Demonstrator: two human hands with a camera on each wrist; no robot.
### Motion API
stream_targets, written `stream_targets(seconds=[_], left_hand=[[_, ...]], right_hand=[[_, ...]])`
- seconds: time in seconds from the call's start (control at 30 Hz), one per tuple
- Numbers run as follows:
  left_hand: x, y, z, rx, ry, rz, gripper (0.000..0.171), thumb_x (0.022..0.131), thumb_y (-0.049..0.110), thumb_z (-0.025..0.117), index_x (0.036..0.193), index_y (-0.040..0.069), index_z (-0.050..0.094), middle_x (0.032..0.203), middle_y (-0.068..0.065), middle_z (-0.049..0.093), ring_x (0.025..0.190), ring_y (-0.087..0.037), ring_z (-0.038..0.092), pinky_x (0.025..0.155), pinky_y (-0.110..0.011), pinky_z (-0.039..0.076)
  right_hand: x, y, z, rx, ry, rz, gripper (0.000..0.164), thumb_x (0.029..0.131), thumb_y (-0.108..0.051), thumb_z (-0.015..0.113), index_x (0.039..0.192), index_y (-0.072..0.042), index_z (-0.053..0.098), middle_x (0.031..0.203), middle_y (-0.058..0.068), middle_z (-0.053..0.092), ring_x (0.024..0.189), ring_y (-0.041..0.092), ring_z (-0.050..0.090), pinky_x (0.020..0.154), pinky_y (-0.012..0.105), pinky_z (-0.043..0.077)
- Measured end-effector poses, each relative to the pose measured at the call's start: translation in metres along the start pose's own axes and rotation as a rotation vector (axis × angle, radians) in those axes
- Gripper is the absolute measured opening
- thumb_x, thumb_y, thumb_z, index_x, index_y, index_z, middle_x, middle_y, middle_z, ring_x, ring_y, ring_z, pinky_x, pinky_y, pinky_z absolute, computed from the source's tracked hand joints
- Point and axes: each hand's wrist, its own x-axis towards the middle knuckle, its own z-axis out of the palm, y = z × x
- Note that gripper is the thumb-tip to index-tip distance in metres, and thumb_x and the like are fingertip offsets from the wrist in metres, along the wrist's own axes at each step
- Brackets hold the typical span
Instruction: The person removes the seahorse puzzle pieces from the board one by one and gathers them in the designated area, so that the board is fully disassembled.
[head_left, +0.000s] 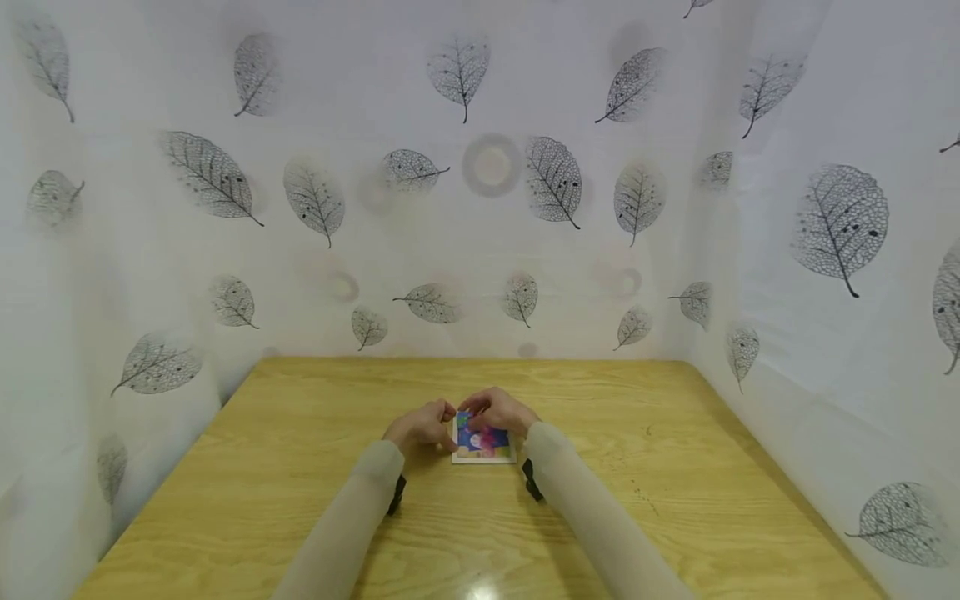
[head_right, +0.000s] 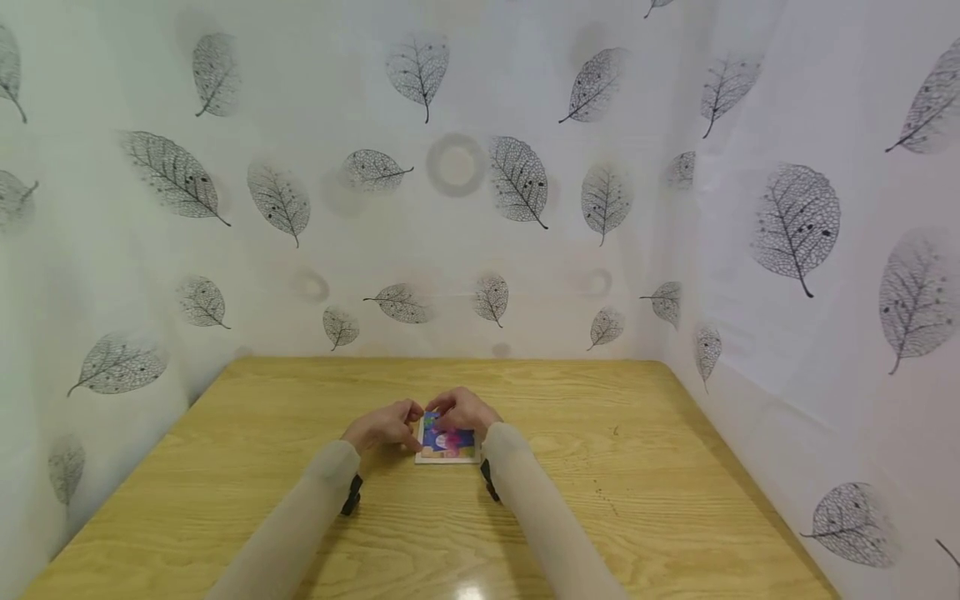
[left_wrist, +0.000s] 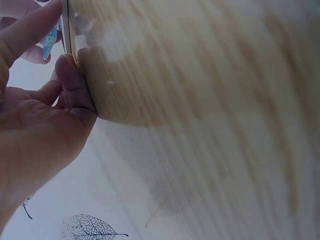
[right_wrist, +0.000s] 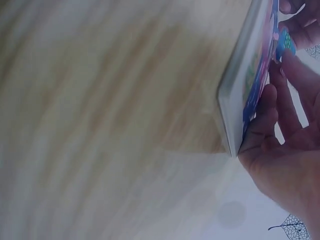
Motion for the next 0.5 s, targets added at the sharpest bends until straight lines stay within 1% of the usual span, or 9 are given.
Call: stream_targets(seconds=[0.13, 0.23, 0.33, 0.5], left_hand=[[0.0009, 0.0002, 0.0007, -0.005, 0.007, -0.017, 0.058, 0.072, 0.004, 0.082, 0.121, 0.002, 0.052, 0.128, -0.018, 0.053, 0.121, -0.033, 0.049, 0.109, -0.049, 0.037], [0.0013, 0.0008, 0.0001, -0.001, 0.008, -0.029, 0.058, 0.073, 0.005, 0.082, 0.122, 0.002, 0.052, 0.127, -0.017, 0.052, 0.121, -0.033, 0.049, 0.11, -0.049, 0.036], [0.001, 0.0006, 0.0, 0.002, 0.005, -0.028, 0.058, 0.073, 0.006, 0.082, 0.123, 0.002, 0.052, 0.129, -0.018, 0.052, 0.122, -0.034, 0.048, 0.11, -0.049, 0.036], [0.001, -0.0002, 0.0006, 0.002, 0.007, -0.029, 0.058, 0.073, 0.005, 0.082, 0.122, 0.002, 0.052, 0.132, -0.019, 0.052, 0.126, -0.036, 0.047, 0.111, -0.05, 0.035]], right_hand=[[0.0016, 0.0011, 0.0025, 0.028, 0.064, 0.042, 0.028, 0.089, -0.002, 0.064, 0.116, -0.008, 0.072, 0.111, 0.01, 0.071, 0.094, 0.016, 0.062, 0.086, 0.033, 0.051], [0.0023, 0.0017, 0.0035, 0.041, 0.097, 0.054, 0.026, 0.089, -0.003, 0.064, 0.113, -0.008, 0.073, 0.113, 0.01, 0.072, 0.096, 0.016, 0.063, 0.09, 0.035, 0.051], [0.0007, 0.0023, 0.0026, 0.058, 0.1, 0.042, 0.025, 0.09, -0.005, 0.064, 0.114, -0.008, 0.072, 0.112, 0.011, 0.071, 0.094, 0.016, 0.063, 0.088, 0.034, 0.051], [-0.0024, 0.004, -0.0021, 0.163, 0.074, 0.049, 0.025, 0.093, -0.009, 0.061, 0.116, -0.008, 0.07, 0.111, 0.01, 0.069, 0.092, 0.017, 0.061, 0.084, 0.032, 0.05]])
